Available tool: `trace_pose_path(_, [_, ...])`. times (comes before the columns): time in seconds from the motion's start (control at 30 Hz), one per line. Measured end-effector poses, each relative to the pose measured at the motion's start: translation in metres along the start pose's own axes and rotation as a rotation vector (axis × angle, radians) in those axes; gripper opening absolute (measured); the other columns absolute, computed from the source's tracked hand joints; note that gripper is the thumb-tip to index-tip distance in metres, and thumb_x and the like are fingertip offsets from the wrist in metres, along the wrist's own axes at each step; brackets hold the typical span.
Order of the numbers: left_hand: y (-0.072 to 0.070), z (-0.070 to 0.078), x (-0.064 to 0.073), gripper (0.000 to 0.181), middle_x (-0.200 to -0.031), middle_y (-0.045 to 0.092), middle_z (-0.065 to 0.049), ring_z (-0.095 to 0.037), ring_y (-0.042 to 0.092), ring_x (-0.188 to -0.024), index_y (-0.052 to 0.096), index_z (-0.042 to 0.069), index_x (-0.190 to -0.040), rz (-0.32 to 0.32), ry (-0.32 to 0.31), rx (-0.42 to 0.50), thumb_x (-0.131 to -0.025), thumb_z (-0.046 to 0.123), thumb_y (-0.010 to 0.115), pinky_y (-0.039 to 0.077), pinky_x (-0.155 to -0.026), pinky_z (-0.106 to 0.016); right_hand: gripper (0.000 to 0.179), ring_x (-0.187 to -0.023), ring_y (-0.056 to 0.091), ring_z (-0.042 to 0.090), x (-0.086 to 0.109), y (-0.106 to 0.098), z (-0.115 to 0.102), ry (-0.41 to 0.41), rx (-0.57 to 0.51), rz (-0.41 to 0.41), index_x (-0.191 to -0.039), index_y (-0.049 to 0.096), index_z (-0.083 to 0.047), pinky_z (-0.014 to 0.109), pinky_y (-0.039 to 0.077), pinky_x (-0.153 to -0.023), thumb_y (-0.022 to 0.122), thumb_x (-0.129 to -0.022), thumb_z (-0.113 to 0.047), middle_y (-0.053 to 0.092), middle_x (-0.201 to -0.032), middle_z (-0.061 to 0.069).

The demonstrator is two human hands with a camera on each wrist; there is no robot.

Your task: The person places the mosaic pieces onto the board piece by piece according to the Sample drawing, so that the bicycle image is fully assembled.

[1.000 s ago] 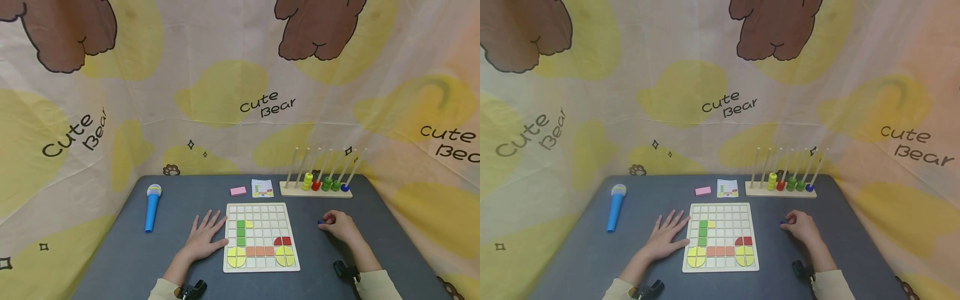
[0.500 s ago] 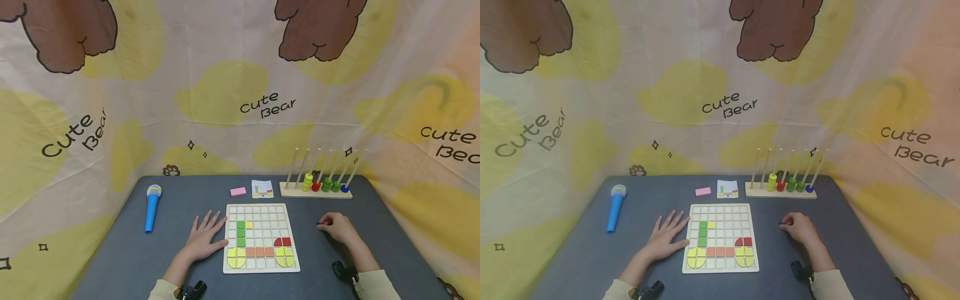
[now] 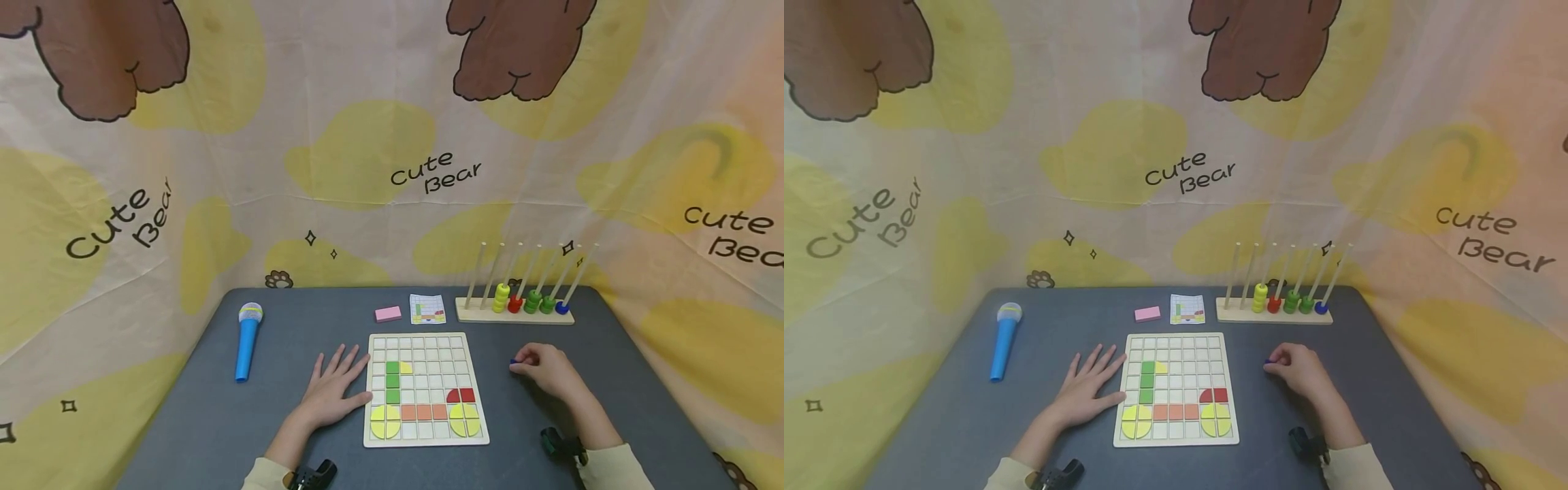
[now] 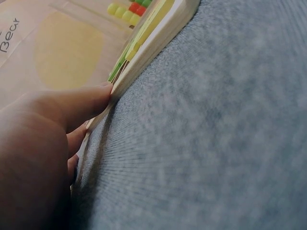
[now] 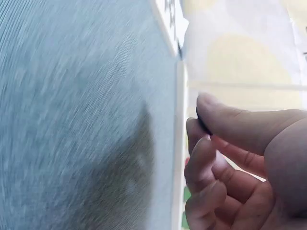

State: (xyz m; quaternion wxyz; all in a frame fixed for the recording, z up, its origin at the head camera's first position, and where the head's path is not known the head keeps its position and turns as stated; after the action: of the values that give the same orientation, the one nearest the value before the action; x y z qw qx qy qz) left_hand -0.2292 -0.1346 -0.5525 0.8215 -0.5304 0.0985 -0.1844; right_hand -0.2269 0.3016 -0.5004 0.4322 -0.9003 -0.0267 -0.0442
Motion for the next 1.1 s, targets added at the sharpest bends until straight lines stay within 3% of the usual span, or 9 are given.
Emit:
trace_pose_path(0.5, [0.001, -0.001, 0.000, 0.080, -0.169, 0.022, 0.003, -0.028, 0.005, -0.158, 0.029, 0.035, -0.160, 0.014, 0.000, 0.009, -0.092, 0.071, 0.050, -0.004, -0.121, -0.065, 0.017, -0.075, 0.056, 0.016, 0.016, 0.010, -0.046, -0.105, -0.147, -0.030, -0.097, 0.079, -0.014, 0.025, 0.049, -0.064, 0.080, -0.088, -0.027, 0.070, -0.086, -0.002])
trace_pose_path(0.77, [0.001, -0.001, 0.000, 0.080, -0.169, 0.023, 0.002, -0.029, 0.007, -0.158, 0.030, 0.033, -0.160, 0.015, 0.000, 0.001, -0.092, 0.070, 0.051, -0.003, -0.120, -0.066, 0.017, -0.078, 0.057, 0.017, 0.021, 0.026, -0.062, -0.107, -0.173, -0.086, -0.100, 0.081, -0.015, 0.026, 0.051, -0.066, 0.080, -0.087, -0.025, 0.075, -0.093, -0.003])
trace_pose_path(1.1, [0.002, -0.001, 0.000, 0.081, -0.169, 0.021, 0.003, -0.028, 0.005, -0.158, 0.028, 0.035, -0.160, 0.001, -0.010, -0.002, -0.092, 0.073, 0.050, -0.004, -0.121, -0.065, 0.017, -0.077, 0.059, 0.016, 0.028, 0.048, -0.083, -0.191, -0.236, -0.186, -0.096, 0.081, -0.014, 0.024, 0.050, -0.063, 0.081, -0.086, -0.028, 0.076, -0.089, -0.002])
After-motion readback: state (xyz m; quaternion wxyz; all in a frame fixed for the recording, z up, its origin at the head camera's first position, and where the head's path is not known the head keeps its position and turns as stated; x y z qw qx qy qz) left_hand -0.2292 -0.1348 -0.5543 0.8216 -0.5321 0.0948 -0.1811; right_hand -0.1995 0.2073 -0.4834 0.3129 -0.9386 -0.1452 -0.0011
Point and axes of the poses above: each hand's wrist, its own x-axis away from the middle knuckle, its own y-axis out of the palm, z = x × y, the point moved 5 cm from there along -x, towards the middle knuckle
